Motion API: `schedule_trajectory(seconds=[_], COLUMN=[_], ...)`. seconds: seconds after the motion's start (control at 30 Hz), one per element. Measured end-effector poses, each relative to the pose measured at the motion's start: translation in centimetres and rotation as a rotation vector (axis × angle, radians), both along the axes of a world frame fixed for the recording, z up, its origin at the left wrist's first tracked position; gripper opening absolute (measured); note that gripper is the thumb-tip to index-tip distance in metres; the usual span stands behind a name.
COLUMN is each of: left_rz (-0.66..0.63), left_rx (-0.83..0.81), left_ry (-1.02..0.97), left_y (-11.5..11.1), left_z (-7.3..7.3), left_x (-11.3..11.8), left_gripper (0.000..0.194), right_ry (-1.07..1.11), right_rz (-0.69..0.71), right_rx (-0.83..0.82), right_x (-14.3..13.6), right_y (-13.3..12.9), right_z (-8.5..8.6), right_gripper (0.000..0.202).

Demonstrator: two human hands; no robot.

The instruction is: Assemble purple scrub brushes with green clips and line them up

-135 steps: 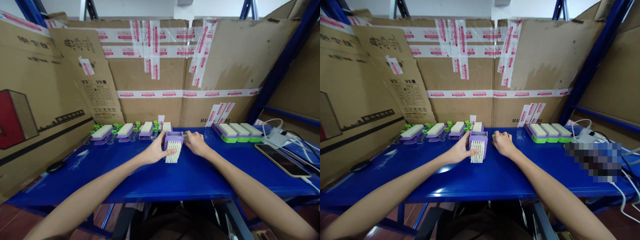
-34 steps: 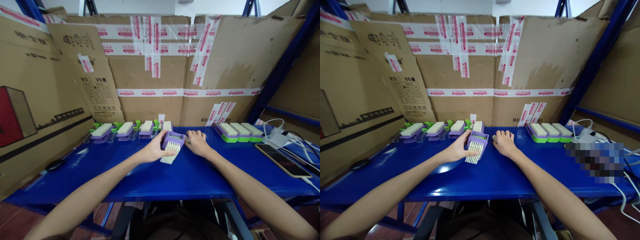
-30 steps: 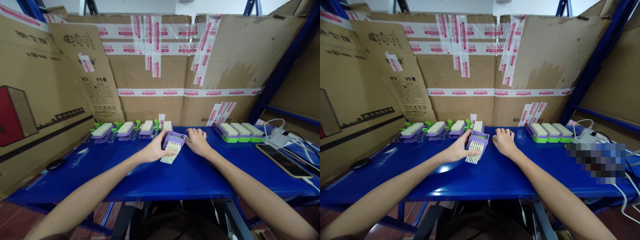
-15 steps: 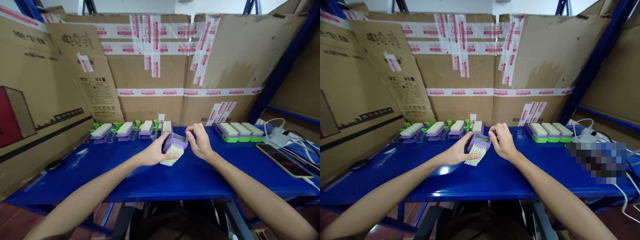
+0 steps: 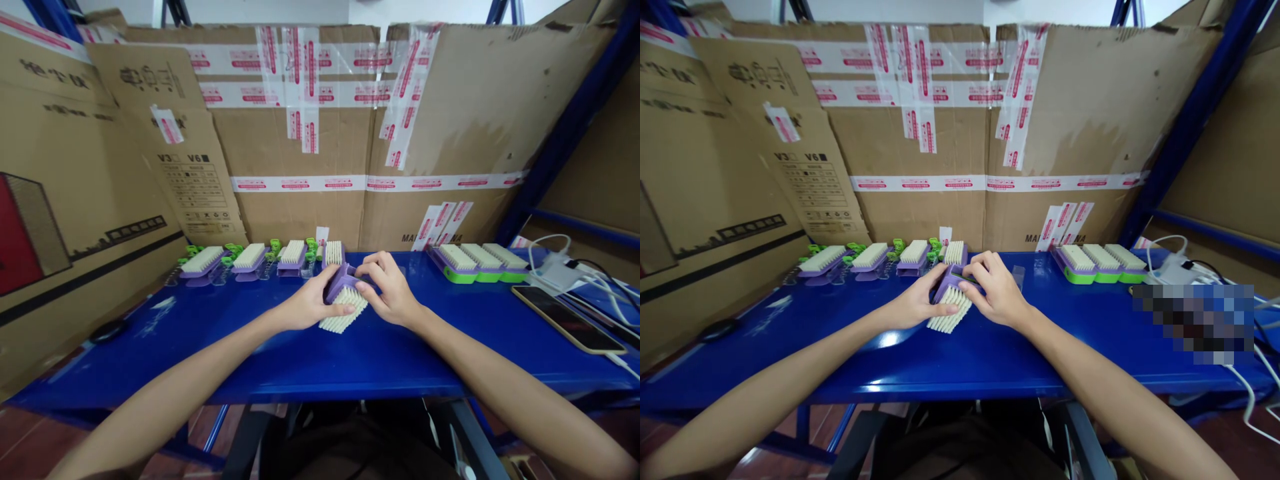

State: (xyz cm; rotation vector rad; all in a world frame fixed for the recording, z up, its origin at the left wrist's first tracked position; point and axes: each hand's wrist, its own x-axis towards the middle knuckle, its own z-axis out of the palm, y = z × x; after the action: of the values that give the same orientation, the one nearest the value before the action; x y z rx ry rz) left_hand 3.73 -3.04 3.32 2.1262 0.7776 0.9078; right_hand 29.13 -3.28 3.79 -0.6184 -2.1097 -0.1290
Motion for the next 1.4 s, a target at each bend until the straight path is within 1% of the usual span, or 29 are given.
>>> schedule_trajectory(seconds=[0.17, 0.43, 0.57, 0.73, 0.87, 0.97, 1.03, 1.17, 1.23, 1.3, 1.4], left_rz=[0.006, 0.035, 0.031, 0.021, 0.043, 0.017, 0.001, -0.002, -0.008, -0.006, 0.005], left_rx=[-0.024, -0.003, 0.005, 0.011, -0.026, -0.053, -0.041, 0.012, 0.016, 0.023, 0.027], left_ry=[-0.023, 0.007, 0.022, 0.025, 0.049, 0.057, 0.074, 0.147, 0.166, 0.159, 0.112], left_y=[0.1, 0.3, 0.2, 0.5, 0.8, 1.0, 1.2, 1.4, 1.5, 1.6, 1.5], left_z=[0.2, 0.4, 0.3, -0.1, -0.4, -0.4, -0.4, -0.4, -0.4, -0.2, 0.1], left_x=[-0.2, -0.5, -0.4, -0.6, -0.8, -0.9, -0.9, -1.2, -1.3, -1.5, -1.6], left_gripper=[0.087, 0.092, 0.097, 0.097, 0.1, 0.097, 0.097, 0.116, 0.119, 0.115, 0.102], right_ry=[-0.018, -0.047, -0.056, -0.047, -0.033, -0.027, -0.028, -0.018, 0.005, 0.042, 0.128], right_rz=[0.031, 0.054, 0.083, 0.092, 0.097, 0.098, 0.083, 0.047, 0.032, 0.015, -0.011], right_rx=[0.01, -0.021, -0.047, -0.077, -0.08, -0.081, -0.092, -0.124, -0.133, -0.143, -0.18], right_x=[-0.3, -0.4, -0.4, -0.3, -0.3, -0.4, -0.4, -0.6, -0.6, -0.7, -0.9], right_y=[-0.3, -0.3, -0.3, -0.1, 0.2, 0.3, 0.2, 0.1, 0.0, 0.1, 0.2], right_z=[-0.1, -0.3, -0.3, -0.4, -0.6, -0.6, -0.6, -0.5, -0.5, -0.5, -0.7], right_gripper=[0.023, 0.031, 0.033, 0.035, 0.036, 0.035, 0.035, 0.036, 0.035, 0.033, 0.027])
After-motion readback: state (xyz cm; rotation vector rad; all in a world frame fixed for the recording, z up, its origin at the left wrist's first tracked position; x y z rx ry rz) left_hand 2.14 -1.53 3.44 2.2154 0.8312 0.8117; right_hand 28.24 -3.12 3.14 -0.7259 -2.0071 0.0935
